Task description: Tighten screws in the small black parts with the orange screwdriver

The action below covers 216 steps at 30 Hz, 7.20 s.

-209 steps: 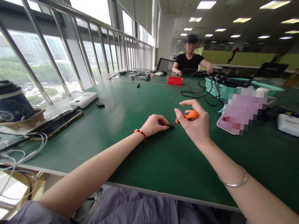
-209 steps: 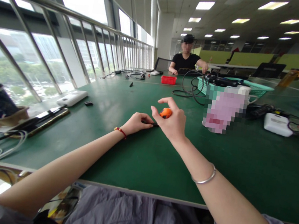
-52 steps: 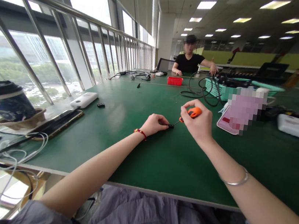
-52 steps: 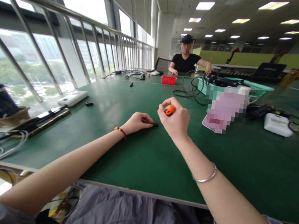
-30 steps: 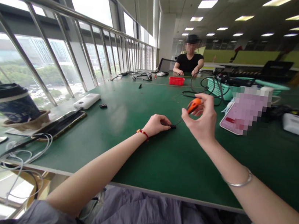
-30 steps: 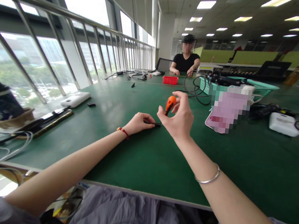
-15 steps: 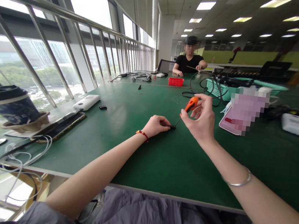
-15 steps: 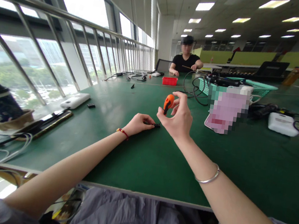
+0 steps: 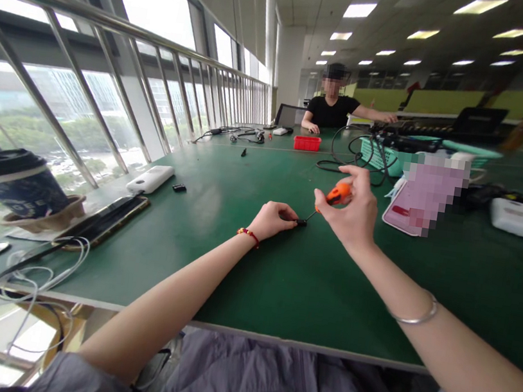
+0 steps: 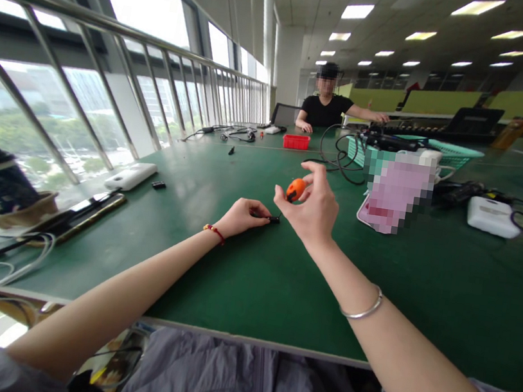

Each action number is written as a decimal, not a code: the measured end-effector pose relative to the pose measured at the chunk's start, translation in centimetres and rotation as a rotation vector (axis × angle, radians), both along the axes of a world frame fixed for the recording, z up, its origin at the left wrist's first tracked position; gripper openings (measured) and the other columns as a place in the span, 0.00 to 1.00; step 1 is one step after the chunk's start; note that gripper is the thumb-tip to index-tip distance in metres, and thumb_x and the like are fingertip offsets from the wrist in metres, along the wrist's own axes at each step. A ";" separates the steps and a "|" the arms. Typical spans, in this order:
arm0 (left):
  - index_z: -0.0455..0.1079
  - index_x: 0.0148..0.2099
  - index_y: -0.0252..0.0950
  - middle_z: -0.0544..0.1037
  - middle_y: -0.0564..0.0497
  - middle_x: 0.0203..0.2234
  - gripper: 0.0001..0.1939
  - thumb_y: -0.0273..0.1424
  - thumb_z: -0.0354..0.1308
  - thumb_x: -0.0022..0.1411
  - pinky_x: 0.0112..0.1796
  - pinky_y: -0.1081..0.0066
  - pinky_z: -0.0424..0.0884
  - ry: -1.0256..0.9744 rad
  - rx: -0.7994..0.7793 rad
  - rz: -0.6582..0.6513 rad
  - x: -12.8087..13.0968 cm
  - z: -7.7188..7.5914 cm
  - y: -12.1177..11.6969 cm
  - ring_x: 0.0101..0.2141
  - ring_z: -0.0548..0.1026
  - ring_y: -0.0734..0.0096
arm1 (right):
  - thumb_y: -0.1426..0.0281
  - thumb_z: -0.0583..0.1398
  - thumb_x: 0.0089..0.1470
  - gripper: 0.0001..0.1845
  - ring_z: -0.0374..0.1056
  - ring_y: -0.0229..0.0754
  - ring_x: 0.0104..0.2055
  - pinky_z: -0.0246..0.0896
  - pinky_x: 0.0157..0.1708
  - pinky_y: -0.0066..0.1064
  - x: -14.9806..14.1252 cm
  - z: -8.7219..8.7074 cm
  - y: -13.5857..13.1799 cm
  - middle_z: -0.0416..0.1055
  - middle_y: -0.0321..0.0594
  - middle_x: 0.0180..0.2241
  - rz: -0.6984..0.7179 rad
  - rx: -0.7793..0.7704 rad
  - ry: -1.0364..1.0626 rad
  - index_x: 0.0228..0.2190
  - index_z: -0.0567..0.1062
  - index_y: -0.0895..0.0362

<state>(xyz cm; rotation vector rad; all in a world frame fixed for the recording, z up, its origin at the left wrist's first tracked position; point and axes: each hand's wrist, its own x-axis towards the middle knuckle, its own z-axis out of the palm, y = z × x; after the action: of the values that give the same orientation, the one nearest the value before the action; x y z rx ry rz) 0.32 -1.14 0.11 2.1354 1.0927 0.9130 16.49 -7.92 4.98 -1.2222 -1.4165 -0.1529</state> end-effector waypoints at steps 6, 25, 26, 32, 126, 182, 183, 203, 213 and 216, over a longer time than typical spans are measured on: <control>0.75 0.30 0.32 0.78 0.50 0.25 0.06 0.27 0.60 0.47 0.34 0.74 0.71 0.014 0.013 0.007 0.0 0.0 0.1 0.27 0.74 0.74 | 0.56 0.58 0.44 0.14 0.62 0.38 0.21 0.54 0.24 0.28 -0.1 0.1 -0.1 0.64 0.32 0.17 -0.060 -0.076 -0.023 0.26 0.71 0.54; 0.75 0.31 0.30 0.78 0.48 0.26 0.07 0.27 0.60 0.47 0.35 0.73 0.71 0.018 -0.012 0.014 0.0 0.1 0.0 0.28 0.74 0.73 | 0.63 0.57 0.44 0.12 0.60 0.39 0.22 0.55 0.25 0.31 0.2 0.1 -0.1 0.65 0.33 0.22 0.007 -0.045 -0.002 0.33 0.69 0.54; 0.75 0.31 0.30 0.78 0.48 0.26 0.07 0.27 0.60 0.47 0.34 0.73 0.71 0.015 -0.011 0.012 0.0 0.1 -0.1 0.28 0.74 0.73 | 0.64 0.58 0.42 0.16 0.61 0.39 0.22 0.56 0.26 0.31 0.3 0.1 0.0 0.65 0.33 0.24 0.021 -0.024 -0.005 0.37 0.67 0.54; 0.75 0.30 0.31 0.78 0.49 0.26 0.06 0.27 0.61 0.47 0.34 0.73 0.71 0.015 -0.001 0.004 0.0 0.3 -0.2 0.28 0.74 0.73 | 0.55 0.60 0.41 0.21 0.60 0.39 0.20 0.54 0.23 0.30 0.4 0.0 0.2 0.63 0.30 0.19 -0.025 -0.046 0.030 0.37 0.68 0.53; 0.75 0.31 0.31 0.78 0.49 0.25 0.06 0.27 0.61 0.46 0.32 0.75 0.71 -0.004 -0.018 0.010 0.0 -0.1 0.1 0.27 0.74 0.74 | 0.68 0.56 0.49 0.06 0.66 0.42 0.35 0.56 0.37 0.32 2.1 0.0 1.5 0.69 0.40 0.33 0.043 0.037 -0.315 0.28 0.73 0.55; 0.74 0.31 0.38 0.78 0.53 0.31 0.05 0.32 0.59 0.50 0.40 0.69 0.64 0.420 0.412 0.014 -0.7 2.6 -2.8 0.36 0.71 0.65 | 0.67 0.59 0.47 0.05 0.69 0.41 0.32 0.53 0.26 0.27 1.5 -1.1 1.7 0.74 0.33 0.30 0.288 -0.592 -0.745 0.30 0.73 0.48; 0.74 0.30 0.38 0.78 0.53 0.31 0.05 0.32 0.59 0.49 0.40 0.69 0.64 0.421 0.409 0.015 -0.7 2.5 -2.9 0.36 0.71 0.65 | 0.66 0.59 0.47 0.05 0.69 0.41 0.32 0.53 0.26 0.26 1.5 -1.1 1.7 0.74 0.33 0.30 0.291 -0.600 -0.750 0.30 0.73 0.48; 0.75 0.32 0.38 0.77 0.52 0.30 0.06 0.31 0.59 0.50 0.37 0.70 0.67 0.301 0.400 0.115 -0.8 1.7 -1.9 0.35 0.72 0.67 | 0.64 0.55 0.49 0.09 0.69 0.43 0.34 0.51 0.26 0.27 2.0 -2.0 2.6 0.75 0.36 0.32 0.121 -0.600 -0.721 0.34 0.72 0.49; 0.76 0.33 0.39 0.77 0.52 0.31 0.09 0.37 0.60 0.51 0.34 0.71 0.66 0.212 0.278 0.119 -0.3 1.0 -0.7 0.34 0.71 0.68 | 0.67 0.56 0.47 0.10 0.69 0.44 0.35 0.52 0.25 0.27 2.6 -2.8 3.6 0.75 0.37 0.33 0.015 -0.623 -0.673 0.34 0.73 0.50; 0.76 0.33 0.39 0.77 0.52 0.31 0.09 0.37 0.60 0.51 0.34 0.71 0.66 0.210 0.290 0.116 -0.2 1.0 -0.7 0.34 0.71 0.68 | 0.67 0.56 0.48 0.11 0.69 0.44 0.35 0.52 0.26 0.27 2.5 -2.8 3.6 0.75 0.37 0.34 0.021 -0.631 -0.677 0.35 0.73 0.50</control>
<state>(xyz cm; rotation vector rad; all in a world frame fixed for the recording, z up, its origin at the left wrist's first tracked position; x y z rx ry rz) 0.13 -1.83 1.11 2.4720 1.2627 0.9656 18.95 -4.31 2.17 -1.7669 -2.1673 -0.1117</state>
